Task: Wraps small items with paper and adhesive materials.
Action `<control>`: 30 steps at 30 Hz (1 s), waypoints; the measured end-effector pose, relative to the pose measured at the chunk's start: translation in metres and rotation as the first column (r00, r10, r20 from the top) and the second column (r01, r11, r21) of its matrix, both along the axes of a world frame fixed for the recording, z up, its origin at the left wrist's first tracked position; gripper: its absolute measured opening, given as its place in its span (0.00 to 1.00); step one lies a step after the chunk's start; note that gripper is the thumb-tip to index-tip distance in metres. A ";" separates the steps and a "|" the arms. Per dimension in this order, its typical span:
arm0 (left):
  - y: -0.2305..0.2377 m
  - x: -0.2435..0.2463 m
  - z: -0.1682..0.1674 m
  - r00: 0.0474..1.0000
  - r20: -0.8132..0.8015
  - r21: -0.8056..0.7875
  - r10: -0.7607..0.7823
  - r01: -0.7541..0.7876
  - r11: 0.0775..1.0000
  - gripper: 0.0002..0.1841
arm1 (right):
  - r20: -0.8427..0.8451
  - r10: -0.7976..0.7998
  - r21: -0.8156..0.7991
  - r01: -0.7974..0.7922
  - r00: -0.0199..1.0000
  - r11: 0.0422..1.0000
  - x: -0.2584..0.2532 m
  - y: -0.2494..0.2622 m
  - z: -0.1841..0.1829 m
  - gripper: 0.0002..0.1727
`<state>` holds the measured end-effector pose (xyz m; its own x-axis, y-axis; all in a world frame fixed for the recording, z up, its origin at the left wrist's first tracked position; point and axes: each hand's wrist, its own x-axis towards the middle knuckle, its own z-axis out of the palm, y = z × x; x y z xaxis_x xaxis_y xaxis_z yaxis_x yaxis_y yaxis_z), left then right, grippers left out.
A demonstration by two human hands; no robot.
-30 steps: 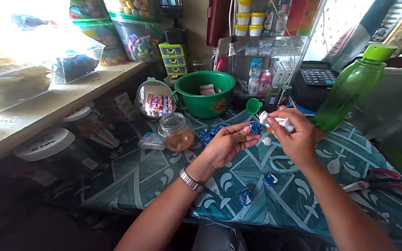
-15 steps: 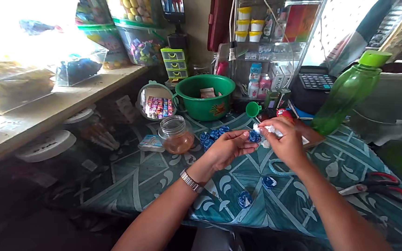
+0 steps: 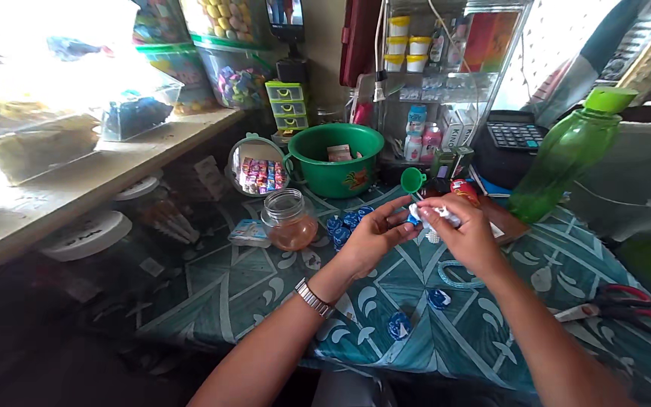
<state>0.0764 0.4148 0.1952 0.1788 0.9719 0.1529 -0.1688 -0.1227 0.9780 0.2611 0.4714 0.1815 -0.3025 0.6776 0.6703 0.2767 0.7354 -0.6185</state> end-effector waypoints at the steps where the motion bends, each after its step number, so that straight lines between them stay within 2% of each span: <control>1: 0.000 0.000 -0.001 1.000 -0.011 0.016 0.013 -0.013 1.000 0.30 | 0.015 0.025 0.009 -0.025 1.000 1.000 -0.003 -0.001 -0.003 0.12; 4: 0.001 0.001 -0.003 0.988 -0.125 0.096 0.095 -0.083 0.992 0.31 | 0.066 0.029 0.040 -0.031 0.997 0.999 -0.009 -0.004 -0.008 0.12; 6: 0.002 0.000 -0.005 0.961 -0.224 0.188 0.163 -0.121 0.975 0.33 | 0.076 0.041 -0.009 -0.040 0.996 0.999 -0.007 -0.004 -0.007 0.13; 9: 0.002 -0.001 -0.005 0.927 -0.317 0.267 0.199 -0.114 0.957 0.38 | 0.056 0.002 -0.099 0.004 0.998 0.995 -0.002 -0.005 0.000 0.11; 11: 0.004 -0.002 -0.008 0.914 -0.353 0.297 0.202 -0.096 0.950 0.42 | 0.047 -0.049 -0.096 0.053 0.998 0.994 0.000 -0.005 0.003 0.10; 13: 0.006 -0.001 -0.010 0.903 -0.365 0.304 0.227 -0.114 0.946 0.46 | 0.031 -0.033 -0.062 0.035 0.999 0.997 0.001 -0.004 0.003 0.11; 17: 0.004 0.001 -0.010 0.896 -0.355 0.289 0.267 -0.167 0.943 0.51 | 0.054 0.137 -0.064 -0.134 0.989 0.989 -0.006 -0.008 -0.004 0.12; 19: 0.004 0.001 -0.010 0.904 -0.349 0.274 0.248 -0.155 0.949 0.51 | 0.047 0.125 -0.099 -0.120 0.991 0.988 -0.009 -0.008 -0.005 0.11; 22: 0.004 0.002 -0.009 0.925 -0.325 0.254 0.198 -0.116 0.960 0.53 | 0.050 0.007 -0.092 -0.002 0.999 0.996 -0.004 -0.005 -0.002 0.11; 24: 0.003 0.002 -0.008 0.918 -0.336 0.303 0.210 -0.106 0.947 0.51 | 0.040 -0.029 -0.078 0.032 0.999 0.996 -0.002 -0.002 -0.001 0.12; 30: 0.007 0.000 -0.016 0.846 -0.367 0.472 0.387 -0.189 0.861 0.37 | 0.022 0.040 -0.080 -0.038 0.999 0.996 -0.007 -0.005 -0.004 0.15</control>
